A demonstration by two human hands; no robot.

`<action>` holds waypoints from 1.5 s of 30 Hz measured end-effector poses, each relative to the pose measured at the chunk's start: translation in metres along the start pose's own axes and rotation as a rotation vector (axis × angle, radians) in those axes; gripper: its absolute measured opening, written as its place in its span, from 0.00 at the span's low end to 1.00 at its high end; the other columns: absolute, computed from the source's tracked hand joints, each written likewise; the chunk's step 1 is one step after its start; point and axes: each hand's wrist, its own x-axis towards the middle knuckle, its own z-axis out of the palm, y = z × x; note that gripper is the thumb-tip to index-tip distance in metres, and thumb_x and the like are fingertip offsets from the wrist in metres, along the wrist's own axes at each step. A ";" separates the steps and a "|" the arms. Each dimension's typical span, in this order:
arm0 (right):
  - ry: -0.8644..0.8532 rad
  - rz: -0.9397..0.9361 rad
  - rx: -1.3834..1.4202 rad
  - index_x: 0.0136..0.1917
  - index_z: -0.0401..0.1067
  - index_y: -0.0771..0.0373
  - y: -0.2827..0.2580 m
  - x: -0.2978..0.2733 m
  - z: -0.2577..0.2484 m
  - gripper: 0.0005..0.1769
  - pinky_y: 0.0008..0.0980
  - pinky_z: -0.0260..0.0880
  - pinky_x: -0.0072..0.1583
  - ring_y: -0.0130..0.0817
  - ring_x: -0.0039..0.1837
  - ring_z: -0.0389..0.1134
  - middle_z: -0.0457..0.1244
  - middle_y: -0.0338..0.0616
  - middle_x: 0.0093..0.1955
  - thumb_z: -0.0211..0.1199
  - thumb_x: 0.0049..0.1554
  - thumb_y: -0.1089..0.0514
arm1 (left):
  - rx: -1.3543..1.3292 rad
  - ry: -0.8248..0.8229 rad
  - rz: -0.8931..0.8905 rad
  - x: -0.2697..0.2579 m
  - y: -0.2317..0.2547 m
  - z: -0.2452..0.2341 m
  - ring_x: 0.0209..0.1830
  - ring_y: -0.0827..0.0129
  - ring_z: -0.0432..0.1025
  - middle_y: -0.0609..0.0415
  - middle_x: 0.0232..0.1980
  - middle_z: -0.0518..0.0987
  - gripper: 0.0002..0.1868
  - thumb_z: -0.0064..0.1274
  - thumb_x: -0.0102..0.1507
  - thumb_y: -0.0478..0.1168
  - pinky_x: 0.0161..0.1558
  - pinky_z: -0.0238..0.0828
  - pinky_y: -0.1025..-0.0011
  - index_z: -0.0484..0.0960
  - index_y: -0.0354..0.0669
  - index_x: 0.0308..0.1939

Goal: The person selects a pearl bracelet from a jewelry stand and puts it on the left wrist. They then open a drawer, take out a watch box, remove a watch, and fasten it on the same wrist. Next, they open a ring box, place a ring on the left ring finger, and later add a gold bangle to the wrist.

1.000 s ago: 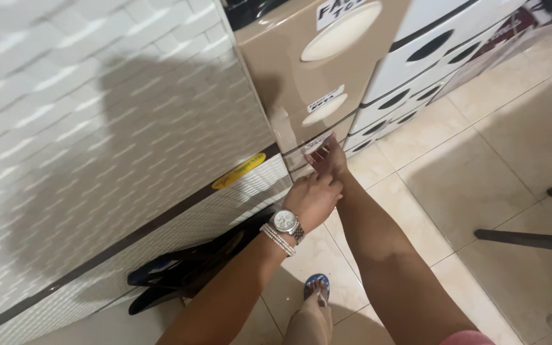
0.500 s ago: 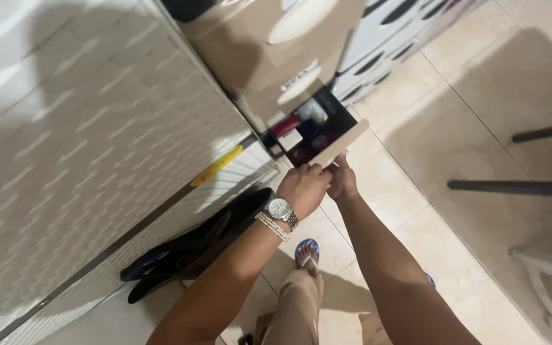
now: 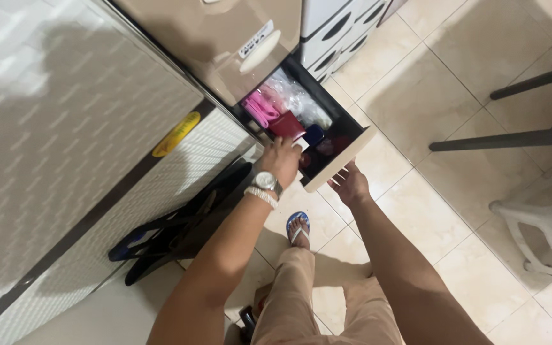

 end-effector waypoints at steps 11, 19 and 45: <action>0.184 0.011 -0.239 0.79 0.46 0.61 -0.026 -0.043 0.006 0.37 0.55 0.70 0.64 0.56 0.72 0.59 0.50 0.60 0.76 0.50 0.64 0.44 | 0.060 0.015 0.077 0.084 -0.004 0.067 0.62 0.56 0.69 0.51 0.56 0.78 0.14 0.47 0.64 0.36 0.61 0.67 0.58 0.84 0.51 0.51; 0.213 -0.027 -0.323 0.79 0.47 0.60 -0.025 -0.064 -0.004 0.37 0.53 0.72 0.62 0.53 0.69 0.63 0.53 0.59 0.75 0.54 0.63 0.47 | 0.248 -0.161 -0.070 0.132 0.005 0.157 0.70 0.55 0.64 0.52 0.66 0.75 0.19 0.42 0.68 0.43 0.73 0.50 0.47 0.76 0.50 0.63; 0.012 -0.092 -0.451 0.80 0.45 0.59 -0.026 -0.061 0.046 0.41 0.49 0.75 0.57 0.47 0.65 0.67 0.60 0.57 0.71 0.60 0.59 0.53 | -0.315 0.277 -0.177 0.089 0.009 -0.078 0.56 0.45 0.73 0.41 0.57 0.74 0.33 0.71 0.51 0.41 0.56 0.72 0.54 0.72 0.43 0.56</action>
